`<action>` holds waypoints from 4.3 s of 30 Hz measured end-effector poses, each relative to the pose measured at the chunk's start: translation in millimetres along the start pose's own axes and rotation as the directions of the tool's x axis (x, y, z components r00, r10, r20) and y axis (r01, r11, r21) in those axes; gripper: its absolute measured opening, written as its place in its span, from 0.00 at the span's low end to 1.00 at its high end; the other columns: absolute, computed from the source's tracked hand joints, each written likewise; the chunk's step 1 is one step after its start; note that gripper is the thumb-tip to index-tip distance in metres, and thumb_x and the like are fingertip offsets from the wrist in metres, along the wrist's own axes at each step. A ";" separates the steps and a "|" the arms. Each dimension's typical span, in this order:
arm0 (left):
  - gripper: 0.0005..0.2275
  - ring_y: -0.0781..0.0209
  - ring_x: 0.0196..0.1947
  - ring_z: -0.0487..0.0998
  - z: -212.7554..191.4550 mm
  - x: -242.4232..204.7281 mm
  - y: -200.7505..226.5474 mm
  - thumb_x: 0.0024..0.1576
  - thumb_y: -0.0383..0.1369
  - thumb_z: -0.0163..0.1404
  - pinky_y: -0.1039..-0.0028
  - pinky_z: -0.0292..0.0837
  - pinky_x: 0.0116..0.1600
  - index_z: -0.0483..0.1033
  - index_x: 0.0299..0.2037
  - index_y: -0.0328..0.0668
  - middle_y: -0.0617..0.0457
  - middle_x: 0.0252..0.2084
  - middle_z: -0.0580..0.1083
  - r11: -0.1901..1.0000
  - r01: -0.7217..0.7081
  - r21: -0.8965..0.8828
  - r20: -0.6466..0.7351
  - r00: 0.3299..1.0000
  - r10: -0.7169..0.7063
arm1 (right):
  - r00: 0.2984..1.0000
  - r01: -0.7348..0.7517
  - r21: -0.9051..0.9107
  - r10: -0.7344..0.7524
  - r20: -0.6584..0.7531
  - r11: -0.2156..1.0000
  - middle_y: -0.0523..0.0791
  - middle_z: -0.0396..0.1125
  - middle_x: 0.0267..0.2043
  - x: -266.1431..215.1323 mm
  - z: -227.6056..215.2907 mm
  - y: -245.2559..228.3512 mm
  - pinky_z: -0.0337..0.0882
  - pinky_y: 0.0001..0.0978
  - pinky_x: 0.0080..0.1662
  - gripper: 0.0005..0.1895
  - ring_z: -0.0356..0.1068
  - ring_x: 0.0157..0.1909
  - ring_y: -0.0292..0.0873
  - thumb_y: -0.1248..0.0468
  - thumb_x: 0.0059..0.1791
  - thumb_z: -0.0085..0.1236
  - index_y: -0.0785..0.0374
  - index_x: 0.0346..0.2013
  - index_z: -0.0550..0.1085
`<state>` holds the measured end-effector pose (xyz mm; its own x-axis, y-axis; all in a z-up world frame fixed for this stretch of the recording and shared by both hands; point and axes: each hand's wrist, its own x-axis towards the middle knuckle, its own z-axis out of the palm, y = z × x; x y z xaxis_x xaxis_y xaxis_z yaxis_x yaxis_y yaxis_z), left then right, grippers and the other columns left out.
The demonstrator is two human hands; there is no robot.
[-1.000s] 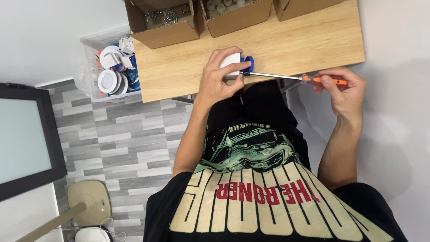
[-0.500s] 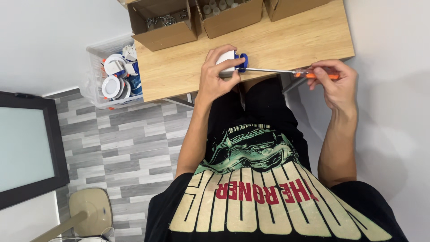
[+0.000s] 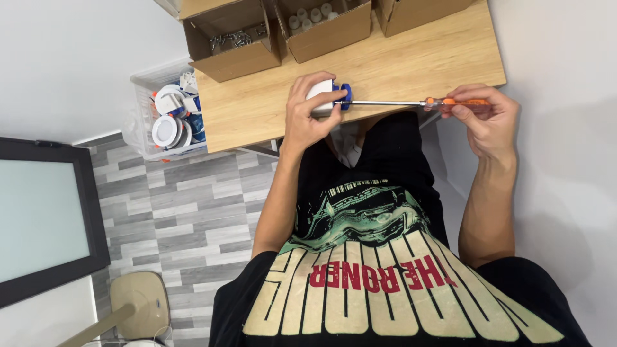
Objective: The person assembles small electrical components on a wooden table. They use a screwdriver to tighten screws on a white and blue plastic housing, then handle a blue plastic socket cover and a white plastic box, placing them into cardboard boxes. The person repeats the screwing action on another housing unit.
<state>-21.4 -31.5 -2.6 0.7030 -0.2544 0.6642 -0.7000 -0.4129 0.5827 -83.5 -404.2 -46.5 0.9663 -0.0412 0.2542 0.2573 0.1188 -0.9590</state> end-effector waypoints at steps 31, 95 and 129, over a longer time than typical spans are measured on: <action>0.04 0.48 0.49 0.77 -122.2 89.2 -62.3 0.63 0.18 0.64 0.60 0.70 0.59 0.83 0.43 0.32 0.46 0.47 0.78 0.899 0.056 0.435 -0.254 0.965 0.062 | 0.999 -0.047 -0.018 0.047 -0.001 0.999 0.62 0.68 0.53 62.5 -15.1 -4.4 0.87 0.47 0.46 0.16 0.77 0.44 0.61 0.61 0.57 0.66 0.69 0.49 0.70; 0.09 0.32 0.70 0.71 -38.6 38.3 -42.5 0.72 0.30 0.54 0.42 0.77 0.74 0.73 0.58 0.36 0.42 0.70 0.70 0.996 -0.043 -0.073 0.414 0.907 0.070 | 0.964 -0.236 -0.122 0.248 0.096 0.964 0.65 0.71 0.49 77.9 9.8 -28.4 0.88 0.50 0.44 0.12 0.80 0.54 0.66 0.64 0.62 0.56 0.71 0.53 0.67; 0.11 0.34 0.71 0.68 -37.9 35.5 -42.4 0.73 0.32 0.48 0.33 0.66 0.79 0.76 0.60 0.37 0.45 0.67 0.71 0.997 0.011 -0.077 0.473 0.881 0.027 | 0.920 -0.190 -0.320 0.282 0.272 0.928 0.66 0.70 0.44 85.2 24.2 -46.1 0.78 0.36 0.35 0.16 0.76 0.36 0.57 0.66 0.60 0.54 0.81 0.55 0.71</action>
<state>28.5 10.1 14.0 0.6597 -0.6490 0.3789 -0.6999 -0.3471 0.6242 -12.8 -389.2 22.4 0.9640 0.2658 -0.0024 0.0524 -0.1990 -0.9786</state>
